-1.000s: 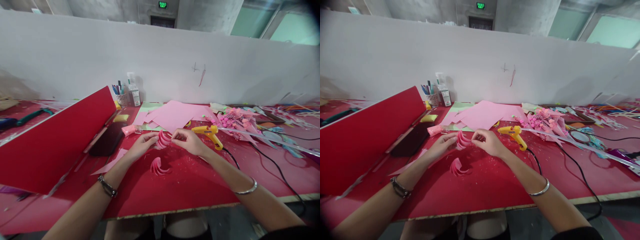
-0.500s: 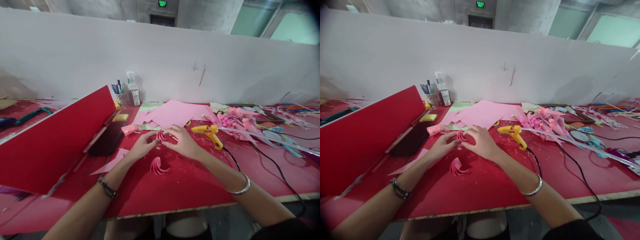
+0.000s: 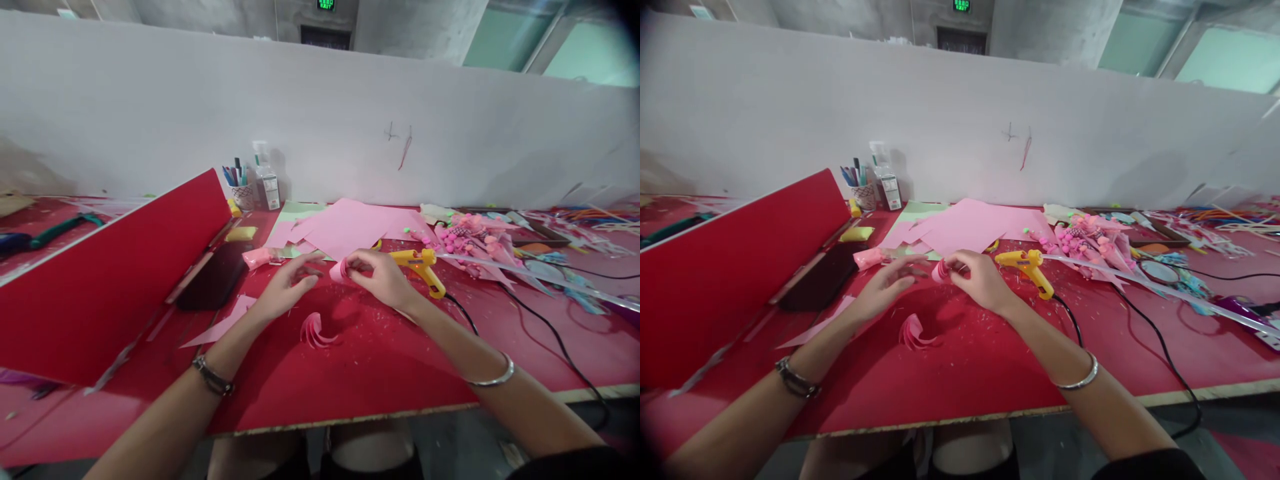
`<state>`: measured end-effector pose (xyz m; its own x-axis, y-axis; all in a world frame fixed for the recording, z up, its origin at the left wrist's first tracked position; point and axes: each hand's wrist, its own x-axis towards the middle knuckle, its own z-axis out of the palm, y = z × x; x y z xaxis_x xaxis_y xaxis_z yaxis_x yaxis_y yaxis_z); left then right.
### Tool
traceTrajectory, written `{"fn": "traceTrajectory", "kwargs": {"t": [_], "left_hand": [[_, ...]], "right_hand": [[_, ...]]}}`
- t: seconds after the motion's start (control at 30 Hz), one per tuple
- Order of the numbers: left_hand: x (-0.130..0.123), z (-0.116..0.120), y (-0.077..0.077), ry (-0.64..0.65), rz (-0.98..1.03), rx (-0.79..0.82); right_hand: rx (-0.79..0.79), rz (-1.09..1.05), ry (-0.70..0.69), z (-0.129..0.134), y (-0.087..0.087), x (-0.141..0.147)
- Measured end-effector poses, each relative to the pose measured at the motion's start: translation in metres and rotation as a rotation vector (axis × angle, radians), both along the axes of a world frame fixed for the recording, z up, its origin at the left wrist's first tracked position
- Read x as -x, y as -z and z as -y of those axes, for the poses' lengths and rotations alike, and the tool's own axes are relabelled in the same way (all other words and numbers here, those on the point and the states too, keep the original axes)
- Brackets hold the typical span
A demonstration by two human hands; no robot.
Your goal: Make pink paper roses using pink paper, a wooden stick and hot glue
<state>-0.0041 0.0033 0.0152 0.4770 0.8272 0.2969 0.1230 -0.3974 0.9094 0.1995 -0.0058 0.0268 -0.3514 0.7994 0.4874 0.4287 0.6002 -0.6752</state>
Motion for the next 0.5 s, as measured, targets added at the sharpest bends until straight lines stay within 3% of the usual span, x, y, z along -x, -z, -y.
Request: {"fn": "traceTrajectory", "kwargs": {"t": [0.1,0.23,0.37,0.5], "left_hand": [[0.012,0.001,-0.011,-0.128,-0.106,-0.069],[0.029,0.018,-0.024,-0.09,-0.462,-0.002],[0.037,0.041,-0.016,-0.017,-0.624,0.0],[0.033,0.05,-0.004,0.003,-0.697,-0.053]], "right_hand": [[0.067,-0.053,-0.046,0.001,0.003,-0.01],[0.156,-0.036,-0.105,0.007,0.005,-0.016],[0.262,0.006,-0.222,0.014,0.007,-0.015],[0.246,0.142,-0.383,0.018,0.007,-0.013]]}}
